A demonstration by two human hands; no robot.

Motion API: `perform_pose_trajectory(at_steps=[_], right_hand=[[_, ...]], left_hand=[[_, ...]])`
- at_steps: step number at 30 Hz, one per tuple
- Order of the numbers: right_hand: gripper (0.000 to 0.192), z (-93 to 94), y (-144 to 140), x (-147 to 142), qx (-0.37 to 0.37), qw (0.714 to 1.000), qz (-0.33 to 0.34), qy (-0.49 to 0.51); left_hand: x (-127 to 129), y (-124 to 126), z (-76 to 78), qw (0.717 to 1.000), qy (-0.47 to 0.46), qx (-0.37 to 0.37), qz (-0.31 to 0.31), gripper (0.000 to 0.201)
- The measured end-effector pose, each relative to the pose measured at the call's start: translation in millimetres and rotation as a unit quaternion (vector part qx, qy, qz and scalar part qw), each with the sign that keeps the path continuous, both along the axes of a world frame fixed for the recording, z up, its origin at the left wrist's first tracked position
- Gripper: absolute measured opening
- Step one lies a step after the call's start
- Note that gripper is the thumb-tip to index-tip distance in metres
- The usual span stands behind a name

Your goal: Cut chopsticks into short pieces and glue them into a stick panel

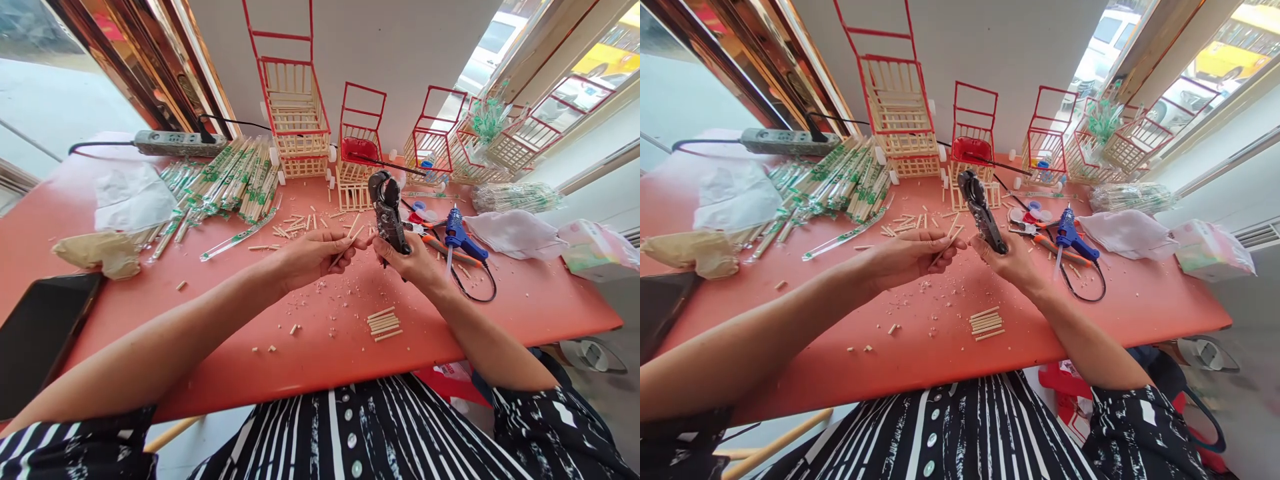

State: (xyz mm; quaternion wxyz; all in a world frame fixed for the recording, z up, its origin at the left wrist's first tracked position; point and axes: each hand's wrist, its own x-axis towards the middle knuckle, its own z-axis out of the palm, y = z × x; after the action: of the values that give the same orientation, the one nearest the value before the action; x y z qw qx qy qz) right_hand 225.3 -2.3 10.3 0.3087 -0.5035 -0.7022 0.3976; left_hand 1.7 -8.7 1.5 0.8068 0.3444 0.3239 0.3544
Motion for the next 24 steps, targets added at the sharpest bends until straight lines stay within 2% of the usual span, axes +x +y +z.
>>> perform_pose_trajectory(at_steps=[3,6,9,13,15,20,24], right_hand=[[0.058,0.5,-2,-2,0.007,1.000,-0.002,-0.008],[0.058,-0.5,-1,-2,0.002,1.000,-0.011,0.001],[0.060,-3.4,1,0,-0.012,1.000,-0.016,0.024],[0.061,-7.6,3,2,-0.024,0.999,-0.016,0.038],[0.062,-8.7,4,3,-0.024,0.999,-0.016,0.039],[0.066,-9.6,5,4,-0.021,0.999,-0.009,0.043],[0.068,-10.2,5,4,-0.017,0.999,-0.009,0.049]], left_hand=[[-1,4,-8.3,0.999,0.001,0.045,0.000,0.026],[-3,10,-13.9,0.988,0.065,0.137,0.023,0.033],[-7,16,-17.0,0.957,0.171,0.226,0.061,0.025],[-14,24,-20.5,0.900,0.287,0.304,0.122,0.013],[-16,26,-21.2,0.883,0.305,0.332,0.131,0.009],[-15,23,-16.5,0.873,0.313,0.345,0.144,0.010],[-14,21,-16.5,0.847,0.313,0.396,0.167,0.012]])
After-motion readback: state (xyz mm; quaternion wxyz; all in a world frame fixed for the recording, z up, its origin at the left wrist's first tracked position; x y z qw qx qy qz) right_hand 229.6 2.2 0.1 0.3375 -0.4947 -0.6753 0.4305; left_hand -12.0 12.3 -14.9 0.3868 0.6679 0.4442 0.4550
